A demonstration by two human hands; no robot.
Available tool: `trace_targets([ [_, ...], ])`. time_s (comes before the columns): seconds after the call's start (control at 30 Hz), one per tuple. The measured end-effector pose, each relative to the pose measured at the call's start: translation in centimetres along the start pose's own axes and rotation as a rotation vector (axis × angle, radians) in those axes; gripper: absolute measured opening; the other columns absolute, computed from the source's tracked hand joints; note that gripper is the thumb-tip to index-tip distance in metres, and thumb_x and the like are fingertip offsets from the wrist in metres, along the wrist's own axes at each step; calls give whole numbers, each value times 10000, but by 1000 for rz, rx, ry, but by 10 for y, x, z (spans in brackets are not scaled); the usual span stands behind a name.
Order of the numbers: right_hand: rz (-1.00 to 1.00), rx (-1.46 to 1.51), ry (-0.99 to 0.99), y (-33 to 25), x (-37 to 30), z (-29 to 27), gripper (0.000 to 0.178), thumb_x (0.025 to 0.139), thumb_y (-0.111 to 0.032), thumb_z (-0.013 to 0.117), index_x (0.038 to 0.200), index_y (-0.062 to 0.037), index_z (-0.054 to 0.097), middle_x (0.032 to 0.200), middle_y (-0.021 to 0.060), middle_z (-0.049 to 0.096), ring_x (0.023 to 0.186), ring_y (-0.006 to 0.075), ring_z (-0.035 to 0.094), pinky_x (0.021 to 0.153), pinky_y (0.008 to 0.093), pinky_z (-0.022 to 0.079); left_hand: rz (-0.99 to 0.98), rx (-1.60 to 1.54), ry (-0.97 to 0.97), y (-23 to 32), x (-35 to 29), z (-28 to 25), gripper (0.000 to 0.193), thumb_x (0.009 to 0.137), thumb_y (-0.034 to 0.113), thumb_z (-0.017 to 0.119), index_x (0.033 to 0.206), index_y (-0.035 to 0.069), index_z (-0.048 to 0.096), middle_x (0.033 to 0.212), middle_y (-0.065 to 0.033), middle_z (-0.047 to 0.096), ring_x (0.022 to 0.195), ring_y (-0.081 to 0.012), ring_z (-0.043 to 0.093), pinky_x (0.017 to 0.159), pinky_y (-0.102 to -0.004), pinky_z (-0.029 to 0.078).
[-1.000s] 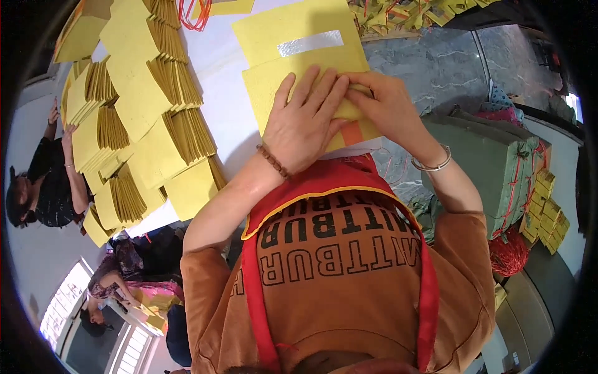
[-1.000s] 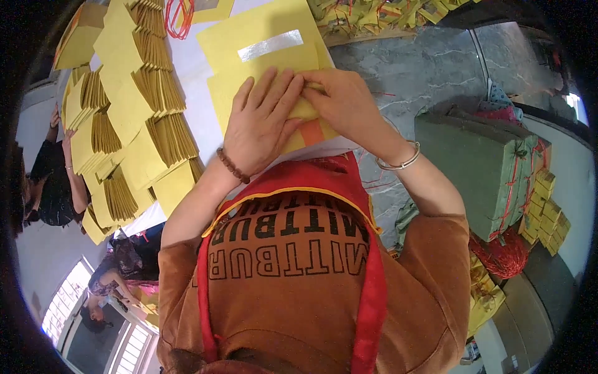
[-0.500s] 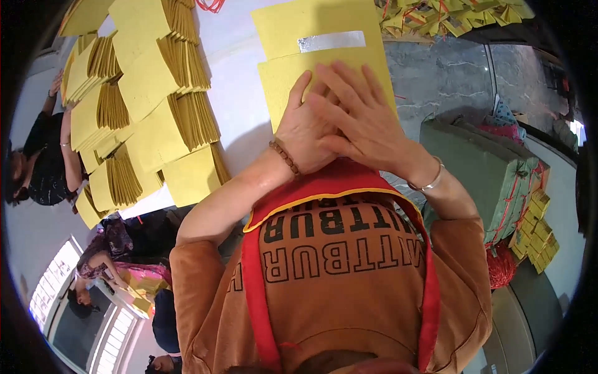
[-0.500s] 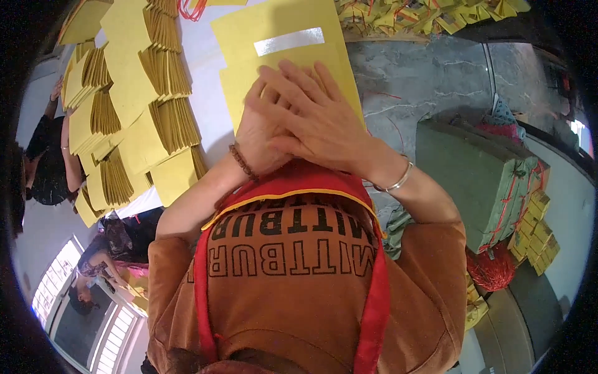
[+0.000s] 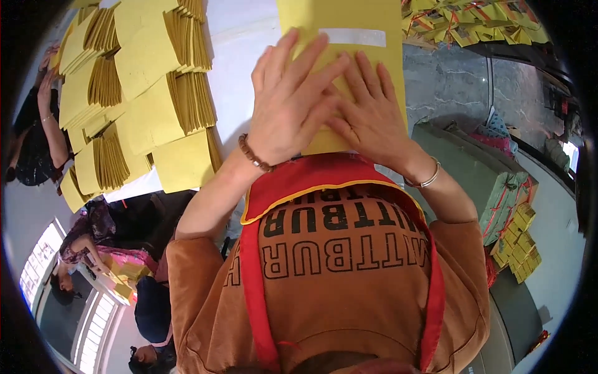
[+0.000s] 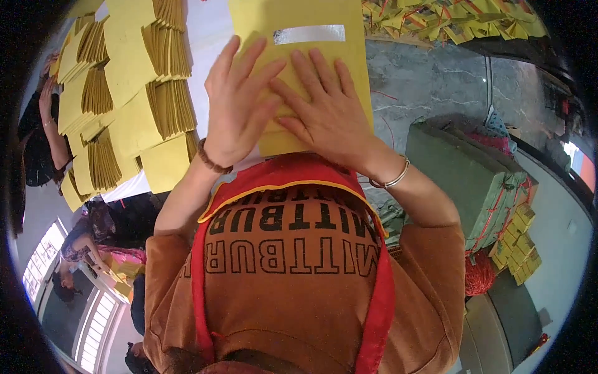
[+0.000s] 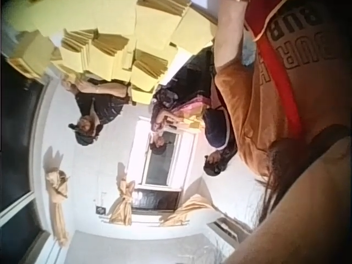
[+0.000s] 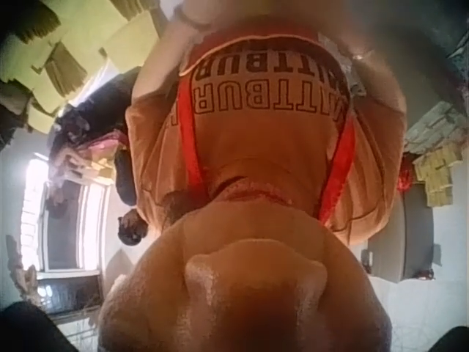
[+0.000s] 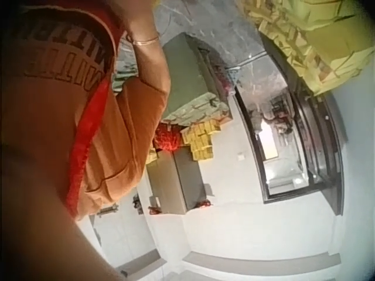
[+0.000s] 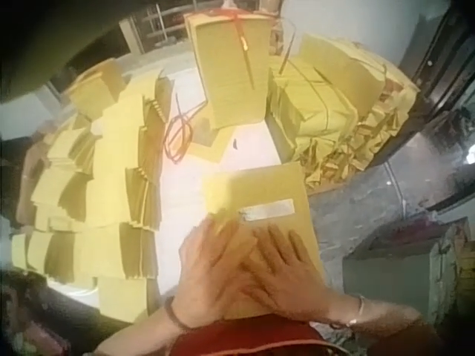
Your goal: Folding and stacking yellow paper products at a workbench.
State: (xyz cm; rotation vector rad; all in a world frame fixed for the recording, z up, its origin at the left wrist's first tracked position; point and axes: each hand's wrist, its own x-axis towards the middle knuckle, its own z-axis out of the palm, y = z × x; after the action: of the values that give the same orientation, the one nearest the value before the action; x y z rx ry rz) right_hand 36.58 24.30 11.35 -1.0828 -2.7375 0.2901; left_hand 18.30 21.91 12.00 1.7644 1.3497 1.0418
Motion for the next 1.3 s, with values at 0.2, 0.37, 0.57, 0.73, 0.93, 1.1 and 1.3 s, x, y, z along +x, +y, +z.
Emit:
trace_targets([
  [0.2,-12,-1,22,-4,3,4,541,868,-428,512,1358,-221,409,1439,161,288,1327,367,255,1057,536,198,129,603,8,-25,-13,10,567,820,343,607,1326,146,443,1440,-206,227,1330,-423,149,1036,-576,95],
  [0.37,-31,-16,5,-1,0,2,548,872,-415,515,1367,-211,399,1447,166,276,1331,376,244,1055,538,195,-267,72,423,-28,-33,19,556,871,319,570,1278,-33,429,1390,-237,282,1285,-348,274,1055,-421,199],
  [0.57,-58,-59,19,3,-3,-2,554,884,-383,509,1383,-185,373,1455,181,253,1339,381,227,1062,532,176,-584,-564,413,-15,-42,27,242,842,169,659,978,-21,594,795,2,598,718,-59,521,678,-210,440],
  [0.73,-48,296,56,17,-4,-13,551,897,-244,525,1396,-108,336,1472,159,231,1355,315,224,1090,458,170,-463,-348,500,-15,-41,32,188,795,140,693,885,4,600,681,28,497,621,-60,428,562,-214,377],
  [0.93,279,999,485,26,-10,-32,608,882,-26,526,1416,-36,234,1482,132,181,1350,200,211,1099,332,178,-359,-362,512,3,-44,18,161,822,122,667,905,11,586,739,0,546,646,-77,468,618,-220,408],
  [1.1,354,1290,474,-22,-1,-45,680,887,0,487,1448,-74,109,1442,155,276,1304,227,314,1062,327,262,-205,-895,486,16,-71,-17,153,894,57,565,1024,1,506,903,-59,647,812,-77,589,723,-222,460],
  [1.3,94,1522,67,-114,17,-9,706,852,2,548,1429,-95,152,1280,156,433,1008,208,567,874,312,461,-416,-914,809,-8,-169,-86,168,866,54,594,1019,-1,554,946,-84,660,825,-116,626,746,-240,492],
])
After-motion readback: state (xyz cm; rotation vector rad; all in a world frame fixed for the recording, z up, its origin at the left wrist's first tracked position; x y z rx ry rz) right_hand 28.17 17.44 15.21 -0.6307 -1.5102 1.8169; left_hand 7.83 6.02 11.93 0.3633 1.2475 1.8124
